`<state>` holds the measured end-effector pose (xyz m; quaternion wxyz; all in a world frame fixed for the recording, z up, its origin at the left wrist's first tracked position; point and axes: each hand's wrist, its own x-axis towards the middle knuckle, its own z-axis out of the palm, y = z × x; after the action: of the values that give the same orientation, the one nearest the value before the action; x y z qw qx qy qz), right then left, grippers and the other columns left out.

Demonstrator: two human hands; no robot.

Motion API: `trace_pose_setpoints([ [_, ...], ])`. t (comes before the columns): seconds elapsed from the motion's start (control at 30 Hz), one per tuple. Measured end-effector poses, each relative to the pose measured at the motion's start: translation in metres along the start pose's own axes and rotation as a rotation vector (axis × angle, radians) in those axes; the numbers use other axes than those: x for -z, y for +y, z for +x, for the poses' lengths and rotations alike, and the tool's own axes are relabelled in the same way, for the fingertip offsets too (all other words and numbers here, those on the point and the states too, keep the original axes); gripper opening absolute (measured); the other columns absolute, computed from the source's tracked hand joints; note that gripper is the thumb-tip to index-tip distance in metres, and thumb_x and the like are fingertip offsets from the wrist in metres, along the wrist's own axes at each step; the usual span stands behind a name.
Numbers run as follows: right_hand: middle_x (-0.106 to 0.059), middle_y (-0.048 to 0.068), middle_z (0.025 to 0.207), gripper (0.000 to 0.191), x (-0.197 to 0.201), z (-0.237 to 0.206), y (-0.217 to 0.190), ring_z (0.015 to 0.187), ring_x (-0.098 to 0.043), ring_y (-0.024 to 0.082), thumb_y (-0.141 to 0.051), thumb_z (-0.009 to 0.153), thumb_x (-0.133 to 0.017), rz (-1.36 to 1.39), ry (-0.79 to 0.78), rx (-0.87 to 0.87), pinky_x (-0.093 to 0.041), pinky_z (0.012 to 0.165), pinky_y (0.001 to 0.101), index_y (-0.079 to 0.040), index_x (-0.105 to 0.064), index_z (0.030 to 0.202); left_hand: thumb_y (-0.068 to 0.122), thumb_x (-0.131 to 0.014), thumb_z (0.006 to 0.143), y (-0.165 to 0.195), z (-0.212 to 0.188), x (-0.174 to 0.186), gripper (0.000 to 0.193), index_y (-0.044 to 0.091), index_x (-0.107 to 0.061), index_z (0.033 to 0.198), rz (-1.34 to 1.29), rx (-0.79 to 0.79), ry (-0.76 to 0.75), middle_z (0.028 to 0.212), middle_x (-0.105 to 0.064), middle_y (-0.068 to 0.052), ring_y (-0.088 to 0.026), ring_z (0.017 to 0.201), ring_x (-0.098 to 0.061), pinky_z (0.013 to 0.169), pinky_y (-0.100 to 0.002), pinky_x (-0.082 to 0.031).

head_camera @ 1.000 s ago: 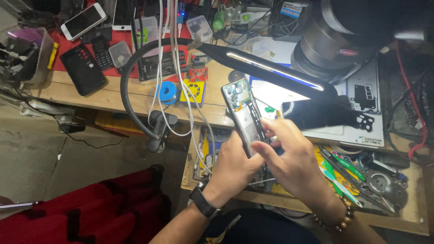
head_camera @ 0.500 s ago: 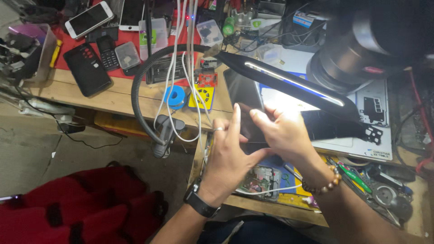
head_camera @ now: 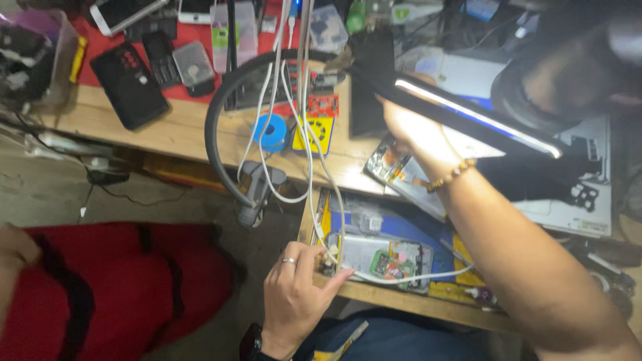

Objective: The person handles a disassembled smartphone, connecting a charging cable to the internal components to test the device. They manipulate the phone and cable, then place the phone on the workbench and connect another cable to a different device.

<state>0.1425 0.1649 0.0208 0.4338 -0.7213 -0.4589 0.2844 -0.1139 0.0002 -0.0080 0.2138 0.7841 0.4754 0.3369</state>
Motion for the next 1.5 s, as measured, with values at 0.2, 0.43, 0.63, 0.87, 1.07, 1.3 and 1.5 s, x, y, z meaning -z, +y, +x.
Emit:
trace_pose_setpoints([
  [0.2,-0.068,0.010,0.116,0.037,-0.009,0.020,0.000,0.101,-0.065,0.023,-0.031,0.094,-0.070,-0.071,-0.060,-0.241,-0.056,0.074,0.0455,-0.010,-0.066,0.124,0.027,-0.086,0.079,-0.005,-0.014,-0.005,0.030,0.007,-0.068,0.092,0.017,-0.019,-0.059,0.085,-0.061,-0.007,-0.028,0.080,-0.066,0.069,-0.041,-0.053],
  [0.43,-0.069,0.012,0.124,0.049,-0.006,0.025,-0.007,0.113,-0.063,0.024,-0.044,0.094,-0.068,-0.258,-0.177,-0.228,-0.049,0.094,0.0398,-0.007,-0.066,0.126,0.014,-0.080,0.084,-0.006,-0.016,-0.002,0.015,0.008,-0.066,0.085,-0.031,-0.026,-0.028,0.076,-0.064,-0.005,-0.024,0.069,-0.066,0.062,-0.038,-0.051],
  [0.63,-0.067,0.012,0.124,0.047,0.005,0.014,-0.017,0.114,-0.060,0.025,-0.045,0.092,-0.068,-0.346,-0.202,-0.185,-0.047,0.093,0.0415,-0.011,-0.066,0.124,0.009,-0.070,0.096,-0.011,-0.025,0.011,0.010,0.003,-0.063,0.099,-0.220,-0.048,0.106,0.083,-0.069,-0.008,-0.022,0.070,-0.070,0.064,-0.033,-0.054],
  [0.87,-0.072,0.016,0.108,0.039,0.022,-0.008,-0.028,0.094,-0.067,0.029,-0.037,0.097,-0.063,-0.414,-0.148,-0.132,-0.052,0.079,0.0435,-0.012,-0.065,0.128,0.012,-0.071,0.097,-0.028,-0.026,0.020,0.014,0.005,-0.060,0.095,-0.273,-0.005,0.220,0.077,-0.060,-0.003,-0.013,0.059,-0.054,0.058,-0.026,-0.045],
  [1.07,-0.076,0.019,0.095,0.033,0.041,-0.066,-0.025,0.077,-0.073,0.034,-0.030,0.102,-0.058,-0.230,-0.207,-0.169,-0.056,0.067,0.0451,-0.013,-0.063,0.130,0.012,-0.059,0.104,-0.042,-0.022,0.023,0.015,0.000,-0.065,0.110,-0.668,0.075,0.327,0.076,-0.055,-0.001,-0.006,0.056,-0.045,0.049,-0.023,-0.034],
  [1.3,-0.073,0.017,0.111,0.027,0.076,-0.172,-0.007,0.101,-0.073,0.030,0.000,0.087,-0.075,-0.192,-0.048,0.706,-0.058,0.086,0.0353,0.000,-0.068,0.114,0.009,-0.047,0.116,-0.093,0.009,0.102,0.023,-0.014,-0.047,0.111,0.316,-0.473,0.631,0.078,-0.048,-0.006,-0.014,0.060,-0.045,0.048,-0.023,-0.030],
  [1.5,-0.073,0.007,0.089,0.021,0.107,-0.230,0.026,0.078,-0.069,0.019,0.004,0.079,-0.078,-0.074,0.001,0.499,-0.055,0.066,0.0276,-0.003,-0.075,0.098,0.020,-0.048,0.112,-0.105,-0.001,0.097,0.041,0.011,-0.040,0.072,-1.033,0.189,0.626,0.064,-0.040,0.000,-0.008,0.049,-0.032,0.049,-0.021,-0.026],
])
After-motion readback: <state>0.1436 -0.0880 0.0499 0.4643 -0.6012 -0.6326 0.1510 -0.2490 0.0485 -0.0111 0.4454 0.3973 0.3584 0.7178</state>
